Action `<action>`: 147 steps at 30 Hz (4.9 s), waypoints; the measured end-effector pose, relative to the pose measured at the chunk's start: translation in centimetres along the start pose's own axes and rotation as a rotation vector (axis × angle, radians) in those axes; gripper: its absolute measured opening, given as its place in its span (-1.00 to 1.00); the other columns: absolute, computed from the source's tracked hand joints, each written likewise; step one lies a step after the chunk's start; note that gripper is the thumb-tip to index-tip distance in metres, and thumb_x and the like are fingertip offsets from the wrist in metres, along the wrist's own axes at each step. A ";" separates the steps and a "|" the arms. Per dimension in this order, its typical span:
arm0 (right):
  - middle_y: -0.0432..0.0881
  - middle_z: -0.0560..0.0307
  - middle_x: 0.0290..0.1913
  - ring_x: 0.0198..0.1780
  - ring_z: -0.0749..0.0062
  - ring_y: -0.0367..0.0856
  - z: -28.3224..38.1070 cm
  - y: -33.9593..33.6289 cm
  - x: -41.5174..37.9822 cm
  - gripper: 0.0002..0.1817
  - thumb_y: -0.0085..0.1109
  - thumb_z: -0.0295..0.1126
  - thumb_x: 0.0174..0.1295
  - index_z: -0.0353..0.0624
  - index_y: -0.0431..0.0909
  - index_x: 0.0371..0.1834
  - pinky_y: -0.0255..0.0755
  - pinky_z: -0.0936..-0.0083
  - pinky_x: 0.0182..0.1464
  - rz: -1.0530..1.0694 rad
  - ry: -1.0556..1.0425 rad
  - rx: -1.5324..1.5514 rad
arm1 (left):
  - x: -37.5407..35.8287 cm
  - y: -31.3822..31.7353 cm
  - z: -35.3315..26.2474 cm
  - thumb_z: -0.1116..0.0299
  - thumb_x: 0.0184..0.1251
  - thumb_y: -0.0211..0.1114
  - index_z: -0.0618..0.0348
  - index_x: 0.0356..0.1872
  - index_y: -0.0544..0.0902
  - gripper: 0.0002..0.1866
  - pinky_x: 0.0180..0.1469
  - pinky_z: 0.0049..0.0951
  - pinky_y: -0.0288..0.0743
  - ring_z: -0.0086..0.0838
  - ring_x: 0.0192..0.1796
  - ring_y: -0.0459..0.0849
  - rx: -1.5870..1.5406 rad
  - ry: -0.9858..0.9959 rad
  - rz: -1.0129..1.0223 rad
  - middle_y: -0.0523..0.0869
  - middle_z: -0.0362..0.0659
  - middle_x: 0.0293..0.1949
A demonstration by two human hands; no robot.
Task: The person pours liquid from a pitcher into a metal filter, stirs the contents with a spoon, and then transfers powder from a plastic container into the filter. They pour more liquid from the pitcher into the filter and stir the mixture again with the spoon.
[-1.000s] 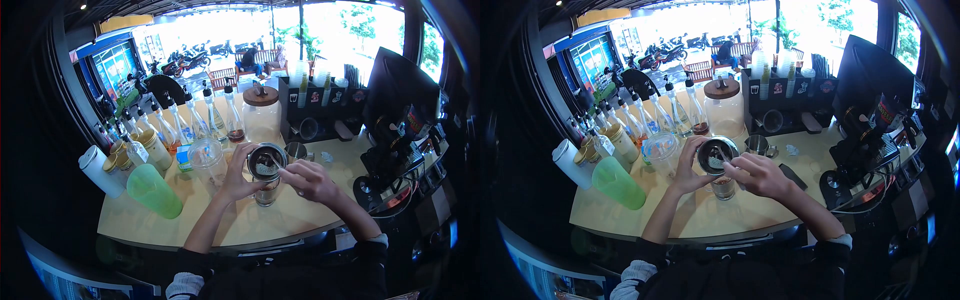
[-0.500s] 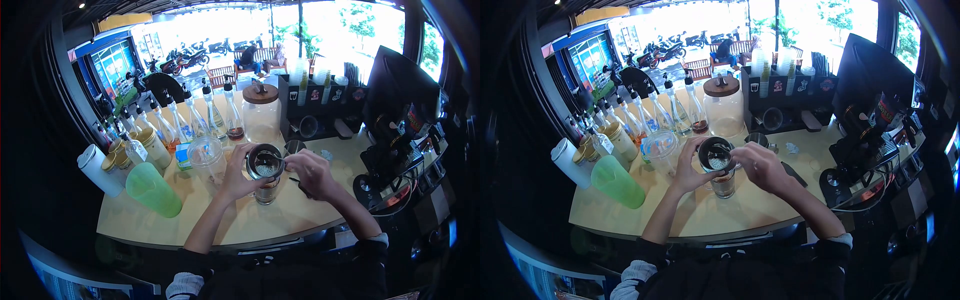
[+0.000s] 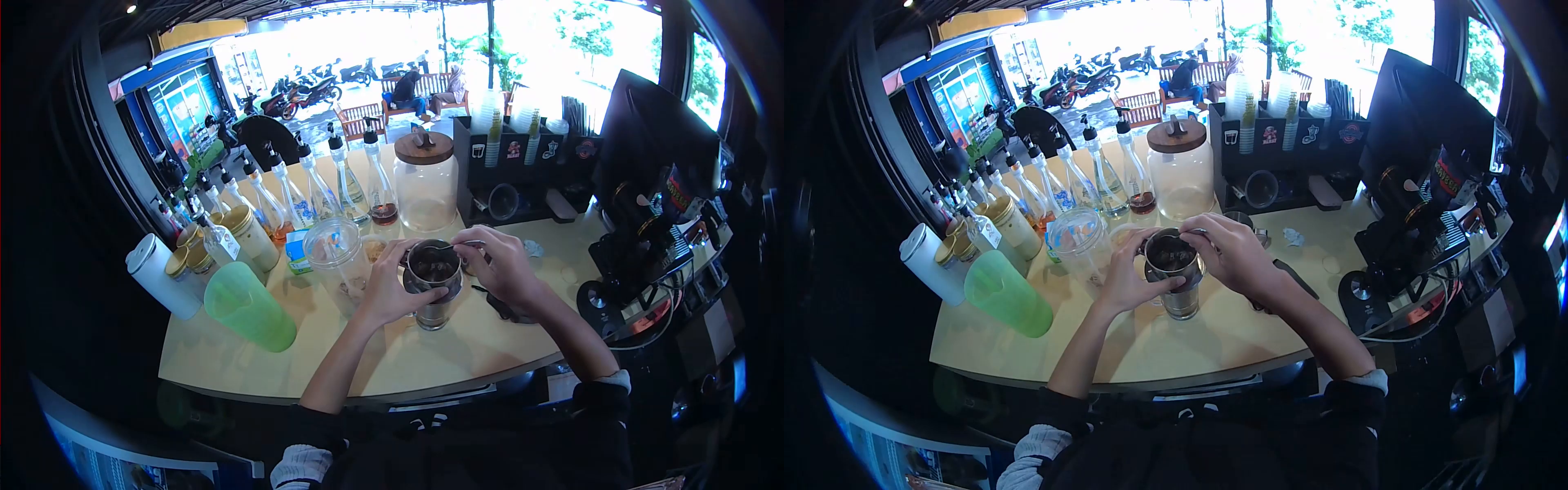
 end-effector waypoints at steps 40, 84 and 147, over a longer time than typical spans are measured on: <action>0.67 -0.02 -0.20 -0.18 0.28 0.65 -22.5 -0.4 -8.8 -0.71 0.09 -0.30 0.34 -0.32 0.56 -0.07 0.49 0.48 -0.09 0.233 0.692 -0.137 | 0.8 -4.2 -5.5 0.40 0.22 0.32 0.19 -0.38 0.60 -0.89 -0.25 -0.28 0.49 -0.25 -0.40 0.66 0.298 0.307 -0.295 0.66 -0.14 -0.52; 0.39 0.40 -0.45 -0.38 0.92 0.39 -4.7 -3.1 4.2 -0.76 0.21 -0.58 0.24 -0.18 0.28 -0.41 0.35 0.84 -0.40 0.098 0.357 0.341 | -0.5 -4.9 -4.5 0.48 0.16 0.39 0.16 -0.41 0.62 -0.91 -0.36 -0.47 0.49 -0.47 -0.45 0.67 0.097 0.264 -0.419 0.68 -0.19 -0.50; 0.33 0.37 -0.54 -0.43 0.83 0.43 -0.6 -4.0 5.2 -0.79 0.19 -0.56 0.23 -0.28 0.31 -0.42 0.49 0.76 -0.37 0.078 0.398 0.184 | -0.4 -5.6 -4.6 0.51 0.12 0.39 0.17 -0.41 0.61 -0.90 -0.35 -0.46 0.48 -0.46 -0.46 0.67 0.177 0.264 -0.412 0.69 -0.20 -0.53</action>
Point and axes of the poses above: each hand's wrist, its own x-axis towards the middle knuckle, its own y-axis out of the palm, z = x × y, the point moved 5 cm from there along x, towards the middle knuckle
